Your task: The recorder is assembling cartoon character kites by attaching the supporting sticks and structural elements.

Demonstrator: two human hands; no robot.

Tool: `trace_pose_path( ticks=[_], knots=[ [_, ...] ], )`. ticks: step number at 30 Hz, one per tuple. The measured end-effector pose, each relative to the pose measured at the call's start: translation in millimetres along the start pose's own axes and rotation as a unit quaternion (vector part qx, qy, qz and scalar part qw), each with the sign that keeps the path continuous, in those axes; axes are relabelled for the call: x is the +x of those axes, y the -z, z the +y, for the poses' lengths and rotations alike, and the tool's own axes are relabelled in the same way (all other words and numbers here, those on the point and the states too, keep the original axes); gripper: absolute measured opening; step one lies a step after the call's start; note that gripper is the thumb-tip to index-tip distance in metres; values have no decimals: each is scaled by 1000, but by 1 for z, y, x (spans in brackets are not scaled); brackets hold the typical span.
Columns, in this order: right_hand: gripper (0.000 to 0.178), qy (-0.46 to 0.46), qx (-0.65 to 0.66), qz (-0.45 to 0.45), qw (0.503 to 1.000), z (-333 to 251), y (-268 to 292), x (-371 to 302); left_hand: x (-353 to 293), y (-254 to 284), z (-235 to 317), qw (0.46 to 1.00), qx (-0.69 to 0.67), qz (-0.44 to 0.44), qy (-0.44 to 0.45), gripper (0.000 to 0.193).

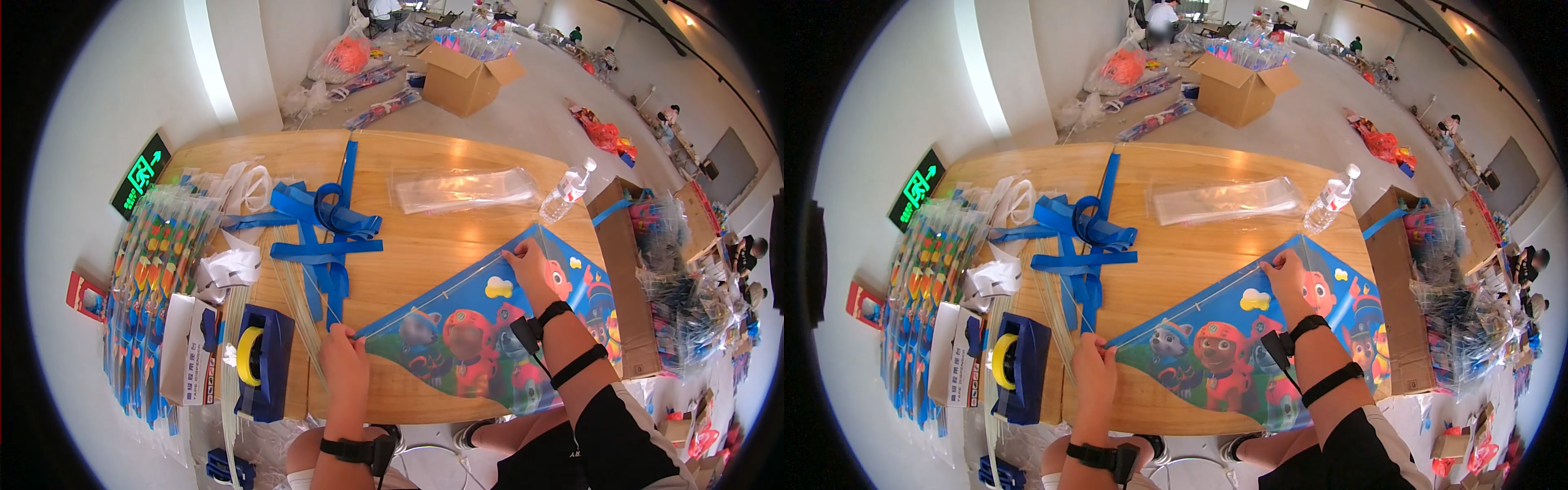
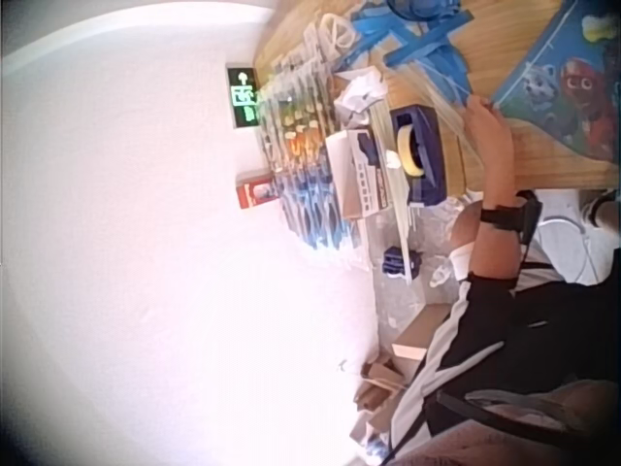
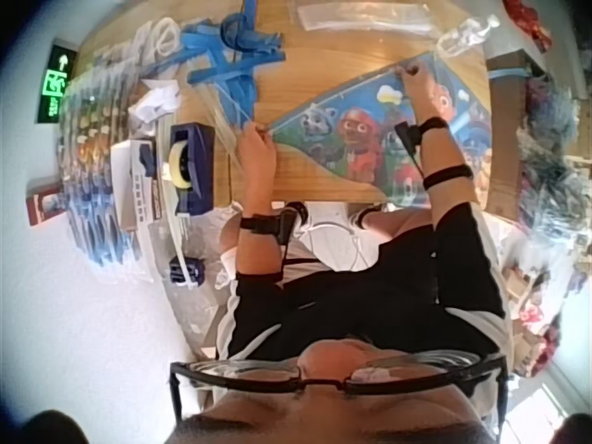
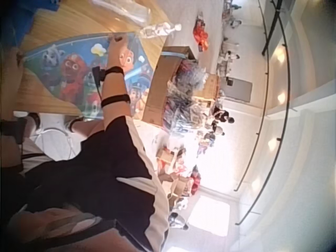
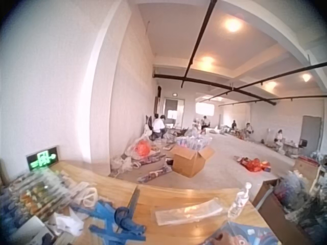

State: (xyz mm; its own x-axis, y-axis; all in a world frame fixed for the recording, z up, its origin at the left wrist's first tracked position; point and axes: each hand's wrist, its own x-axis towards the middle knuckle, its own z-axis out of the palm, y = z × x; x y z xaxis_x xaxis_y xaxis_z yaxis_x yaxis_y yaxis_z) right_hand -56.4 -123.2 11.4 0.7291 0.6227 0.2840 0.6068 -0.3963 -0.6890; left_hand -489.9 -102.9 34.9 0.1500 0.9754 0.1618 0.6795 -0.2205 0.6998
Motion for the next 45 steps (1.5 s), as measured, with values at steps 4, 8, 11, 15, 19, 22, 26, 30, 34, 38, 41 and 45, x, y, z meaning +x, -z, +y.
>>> trace_pose_path(
  ticks=[4, 8, 11, 15, 19, 22, 26, 30, 34, 38, 41, 45],
  knots=[
    [37, -20, -14, -15, 1000, -1, 1, 1, 0, 4, 1, 1000, -4, -2, -8, 24],
    [37, -7, -3, -14, 1000, 1, -1, 2, 0, 21, 6, 999, -12, -39, 36, 19],
    [36, -16, 5, -17, 1000, 1, 0, 1, 2, 28, 15, 1000, -8, -30, 1, 18],
    [36, 3, -6, -13, 1000, -1, 3, -1, -8, 15, 35, 983, -6, -60, -173, 31],
    [35, -10, -11, -7, 1000, -4, 1, -1, -23, -13, 50, 958, 62, -116, -256, 52],
    [35, -6, 0, -11, 1000, -2, 0, 0, -31, -24, 51, 946, 94, -160, -265, 66],
    [35, 10, 6, -9, 1000, 0, 0, 0, -34, -29, 47, 945, 123, -143, -267, 71],
    [35, 7, -4, -12, 1000, -2, 1, 0, -36, -31, 45, 950, 115, -126, -262, 74],
    [35, -1, -11, -1, 1000, -3, 1, -1, -39, -32, 45, 957, 106, -133, -236, 78],
    [35, 26, -3, 10, 1000, 1, -2, -1, -43, -30, 43, 970, 112, -105, -186, 84],
    [34, 11, 8, -5, 1000, 5, -5, 0, -46, -30, 44, 973, 135, -88, -164, 89],
    [33, 36, 1, 7, 999, 7, -5, 0, -51, -31, 46, 968, 195, -52, -150, 97]
  ],
)
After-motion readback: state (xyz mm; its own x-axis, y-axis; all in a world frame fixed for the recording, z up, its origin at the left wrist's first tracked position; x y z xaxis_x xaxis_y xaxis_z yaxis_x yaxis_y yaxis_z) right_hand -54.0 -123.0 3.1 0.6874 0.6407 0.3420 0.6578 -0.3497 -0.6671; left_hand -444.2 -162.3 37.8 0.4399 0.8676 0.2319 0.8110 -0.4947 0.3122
